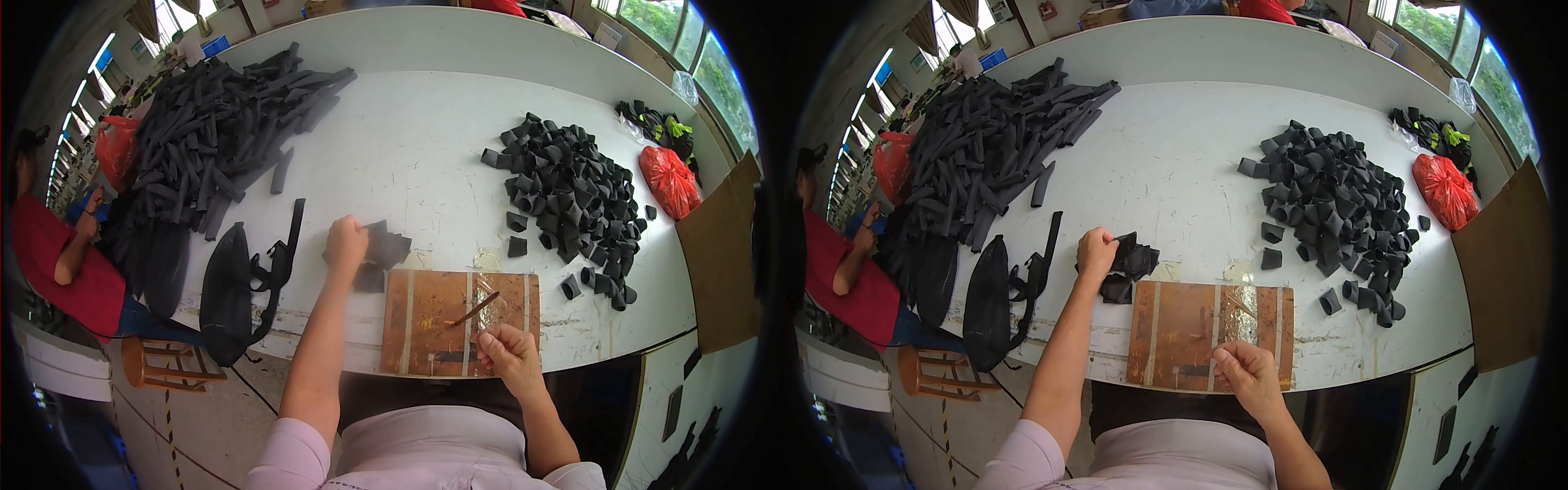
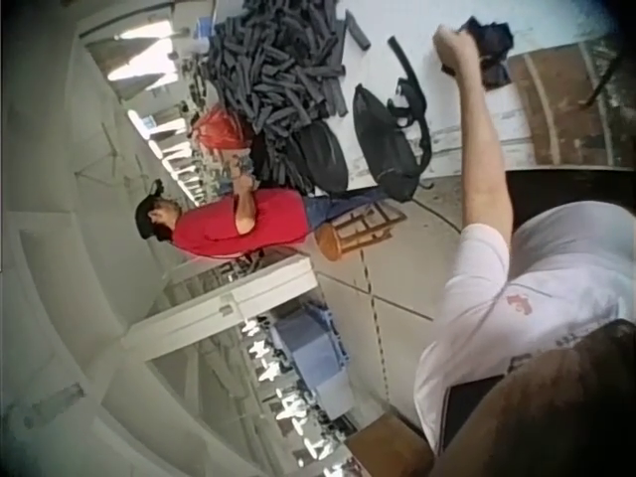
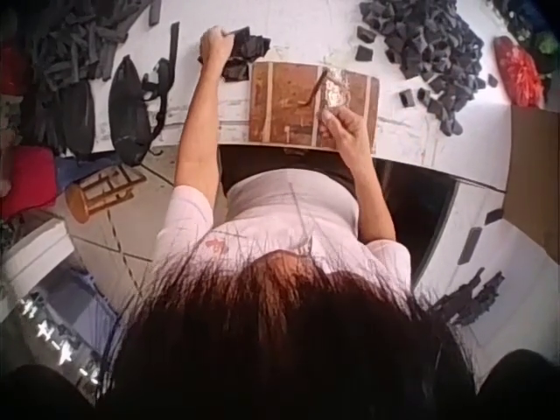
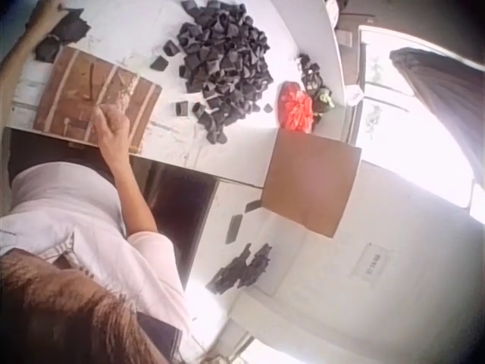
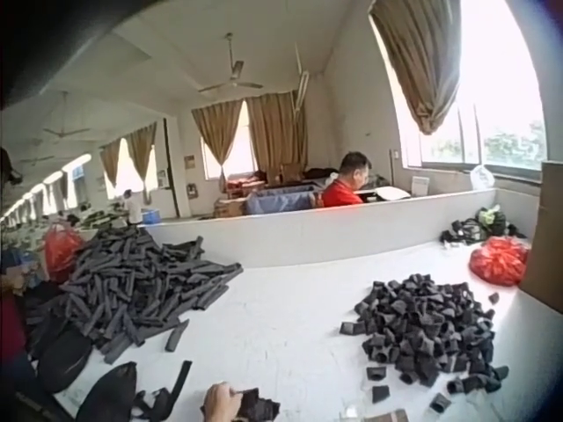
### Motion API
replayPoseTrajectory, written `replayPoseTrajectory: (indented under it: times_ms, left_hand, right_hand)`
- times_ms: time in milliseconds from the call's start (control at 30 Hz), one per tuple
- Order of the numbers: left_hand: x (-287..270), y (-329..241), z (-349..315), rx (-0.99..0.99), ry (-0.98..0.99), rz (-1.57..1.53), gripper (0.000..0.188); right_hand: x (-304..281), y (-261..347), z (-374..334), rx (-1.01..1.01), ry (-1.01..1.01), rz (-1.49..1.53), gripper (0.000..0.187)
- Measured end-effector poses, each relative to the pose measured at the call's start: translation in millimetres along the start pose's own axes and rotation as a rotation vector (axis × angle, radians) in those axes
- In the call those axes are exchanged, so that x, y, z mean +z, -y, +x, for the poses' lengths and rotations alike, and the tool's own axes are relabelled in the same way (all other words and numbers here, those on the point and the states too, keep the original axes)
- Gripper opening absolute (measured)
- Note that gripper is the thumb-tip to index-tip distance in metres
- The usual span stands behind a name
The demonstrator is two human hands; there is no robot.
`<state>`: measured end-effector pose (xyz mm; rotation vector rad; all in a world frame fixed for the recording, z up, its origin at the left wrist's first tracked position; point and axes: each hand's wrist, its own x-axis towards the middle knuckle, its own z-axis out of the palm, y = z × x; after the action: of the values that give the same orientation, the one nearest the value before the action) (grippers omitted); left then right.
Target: Applying glue and assembling small grey foam components at a workbench.
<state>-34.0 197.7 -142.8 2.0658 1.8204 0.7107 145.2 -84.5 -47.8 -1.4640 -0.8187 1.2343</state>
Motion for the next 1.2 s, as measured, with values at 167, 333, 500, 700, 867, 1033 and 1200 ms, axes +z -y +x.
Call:
replayPoseTrajectory:
  times_ms: [167,333,500,700,867,1033,1200]
  left_hand:
    - [-14.1,-10.5,-10.5,0.021,-0.225,-0.447,0.013]
    - [-74.7,-69.6,-79.2,-0.014,-0.281,-0.992,0.006]
    - [-103.3,-93.4,-176.9,-0.418,0.442,-1.58,0.01]
    - [-104.7,-109.5,-209.9,-0.434,0.73,-1.854,0.016]
    - [-101.5,-105.4,-188.5,-0.422,1.071,-1.721,0.021]
    - [-102.3,-106.1,-188.4,-0.359,1.041,-1.572,0.016]
    - [-104.9,-108.6,-188.3,-0.235,0.905,-1.218,0.009]
  right_hand:
    - [10.4,-9.5,-8.3,-0.025,0.034,-0.085,0.019]
    - [23.5,-1.3,-11.9,-0.289,0.08,-0.389,0.013]
    - [40.5,15.3,-5.6,-0.44,-0.069,-0.243,0.031]
    - [18.4,11.6,-6.7,0.06,0.212,0.632,0.018]
    - [5.0,12.5,-10.7,0.117,0.315,0.684,0.024]
    - [2.6,9.8,-12.0,0.149,0.305,0.639,0.023]
    - [3.7,12.8,-13.7,-0.007,0.201,0.14,0.022]
